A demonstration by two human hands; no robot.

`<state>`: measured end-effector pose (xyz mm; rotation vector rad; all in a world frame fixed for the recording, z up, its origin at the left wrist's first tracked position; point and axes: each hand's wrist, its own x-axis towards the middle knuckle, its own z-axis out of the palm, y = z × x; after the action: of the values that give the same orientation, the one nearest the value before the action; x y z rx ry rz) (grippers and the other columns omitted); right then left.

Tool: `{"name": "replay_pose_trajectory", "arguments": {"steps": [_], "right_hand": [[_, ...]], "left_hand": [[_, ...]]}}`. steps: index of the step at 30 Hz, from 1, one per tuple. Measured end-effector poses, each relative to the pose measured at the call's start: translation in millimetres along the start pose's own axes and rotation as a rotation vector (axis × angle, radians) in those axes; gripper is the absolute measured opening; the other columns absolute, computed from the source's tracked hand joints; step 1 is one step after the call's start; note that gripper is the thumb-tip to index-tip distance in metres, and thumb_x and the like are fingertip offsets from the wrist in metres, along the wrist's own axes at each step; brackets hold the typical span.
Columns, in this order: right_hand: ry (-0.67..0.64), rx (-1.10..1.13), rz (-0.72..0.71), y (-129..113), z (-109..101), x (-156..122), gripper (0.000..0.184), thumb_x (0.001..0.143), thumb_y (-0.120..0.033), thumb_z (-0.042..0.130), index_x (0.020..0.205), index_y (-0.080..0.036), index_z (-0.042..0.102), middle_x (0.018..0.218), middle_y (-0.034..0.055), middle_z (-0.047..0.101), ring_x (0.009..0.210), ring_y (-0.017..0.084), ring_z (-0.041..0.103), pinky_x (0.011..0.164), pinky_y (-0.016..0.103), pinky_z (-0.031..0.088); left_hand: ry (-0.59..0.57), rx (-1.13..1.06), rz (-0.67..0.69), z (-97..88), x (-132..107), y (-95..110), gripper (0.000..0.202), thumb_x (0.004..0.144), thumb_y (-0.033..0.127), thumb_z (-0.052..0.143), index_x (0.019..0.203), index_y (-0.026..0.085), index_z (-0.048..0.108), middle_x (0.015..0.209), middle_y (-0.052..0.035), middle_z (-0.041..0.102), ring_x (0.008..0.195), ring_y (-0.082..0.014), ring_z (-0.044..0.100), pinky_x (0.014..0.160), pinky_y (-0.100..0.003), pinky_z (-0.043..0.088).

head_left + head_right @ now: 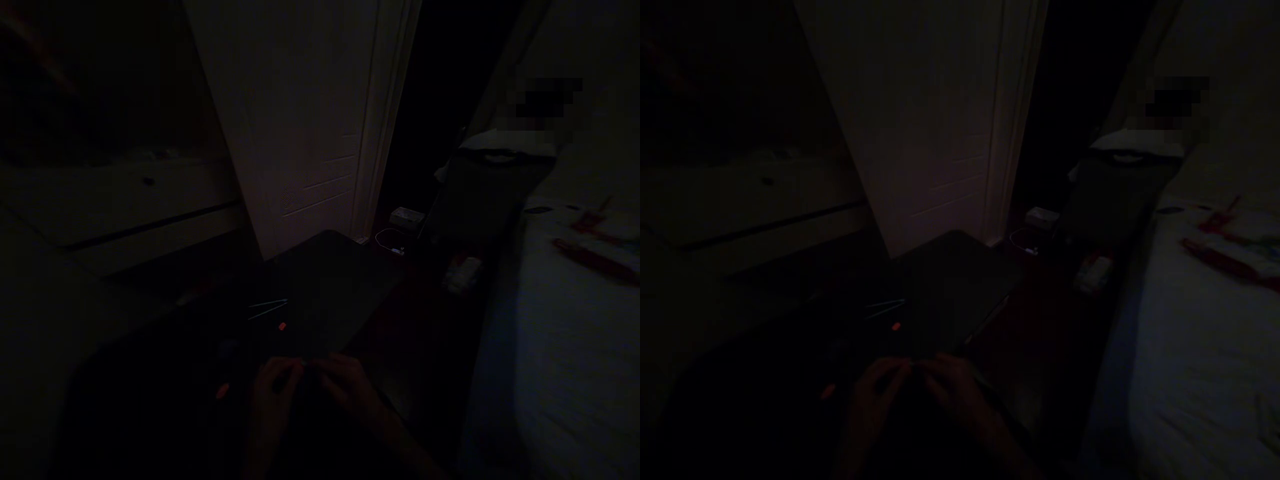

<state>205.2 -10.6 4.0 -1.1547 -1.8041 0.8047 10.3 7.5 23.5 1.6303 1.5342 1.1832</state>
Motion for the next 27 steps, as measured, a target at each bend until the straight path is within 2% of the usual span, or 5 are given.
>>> {"name": "replay_pose_trajectory", "arguments": {"steps": [9, 13, 16, 21, 27], "right_hand": [[0.025, 0.013, -0.013, 0.8, -0.8, 1.5, 0.030, 0.101, -0.021, 0.062, 0.124, -0.025, 0.081, 0.101, 0.0070, 0.079, 0.088, 0.020, 0.075, 0.082, 0.029, 0.057], [0.023, -0.010, -0.020, -1.3, -1.3, 2.7, 0.028, 0.102, -0.024, 0.062, 0.123, -0.025, 0.081, 0.098, 0.0072, 0.079, 0.086, 0.020, 0.075, 0.080, 0.029, 0.057], [0.016, -0.016, -0.001, -4.2, -1.9, 2.7, 0.028, 0.102, -0.025, 0.062, 0.121, -0.025, 0.082, 0.096, 0.0073, 0.079, 0.084, 0.020, 0.074, 0.079, 0.029, 0.057], [0.012, 0.002, -0.004, -7.2, -4.8, 3.6, 0.028, 0.102, -0.027, 0.062, 0.121, -0.028, 0.083, 0.096, 0.0067, 0.080, 0.084, 0.021, 0.074, 0.080, 0.029, 0.057], [0.069, 0.052, 0.040, -4.7, -6.6, 6.9, 0.026, 0.103, -0.028, 0.061, 0.114, -0.022, 0.084, 0.097, 0.0078, 0.081, 0.085, 0.021, 0.075, 0.078, 0.029, 0.056]], "left_hand": [[0.014, 0.064, 0.027, 1.2, -0.2, -0.3, 0.046, 0.088, 0.066, 0.062, 0.074, 0.027, 0.082, 0.084, -0.0071, 0.081, 0.084, -0.0281, 0.076, 0.082, -0.043, 0.061], [-0.007, 0.110, 0.083, -0.3, -5.3, -6.1, 0.042, 0.095, 0.060, 0.057, 0.088, 0.029, 0.084, 0.096, -0.0065, 0.083, 0.094, -0.0293, 0.076, 0.089, -0.048, 0.059], [-0.029, 0.127, 0.116, -2.2, -8.4, -10.4, 0.033, 0.090, 0.058, 0.067, 0.099, 0.030, 0.083, 0.103, -0.0057, 0.083, 0.100, -0.0304, 0.076, 0.093, -0.050, 0.059], [-0.057, 0.124, 0.129, -3.7, -9.0, -13.1, 0.027, 0.091, 0.053, 0.069, 0.098, 0.030, 0.083, 0.103, -0.0054, 0.083, 0.099, -0.0297, 0.075, 0.092, -0.050, 0.060], [-0.057, 0.141, 0.138, -3.1, -9.5, -13.5, 0.026, 0.093, 0.051, 0.066, 0.098, 0.031, 0.082, 0.103, -0.0049, 0.083, 0.099, -0.0293, 0.075, 0.093, -0.049, 0.059]]}}
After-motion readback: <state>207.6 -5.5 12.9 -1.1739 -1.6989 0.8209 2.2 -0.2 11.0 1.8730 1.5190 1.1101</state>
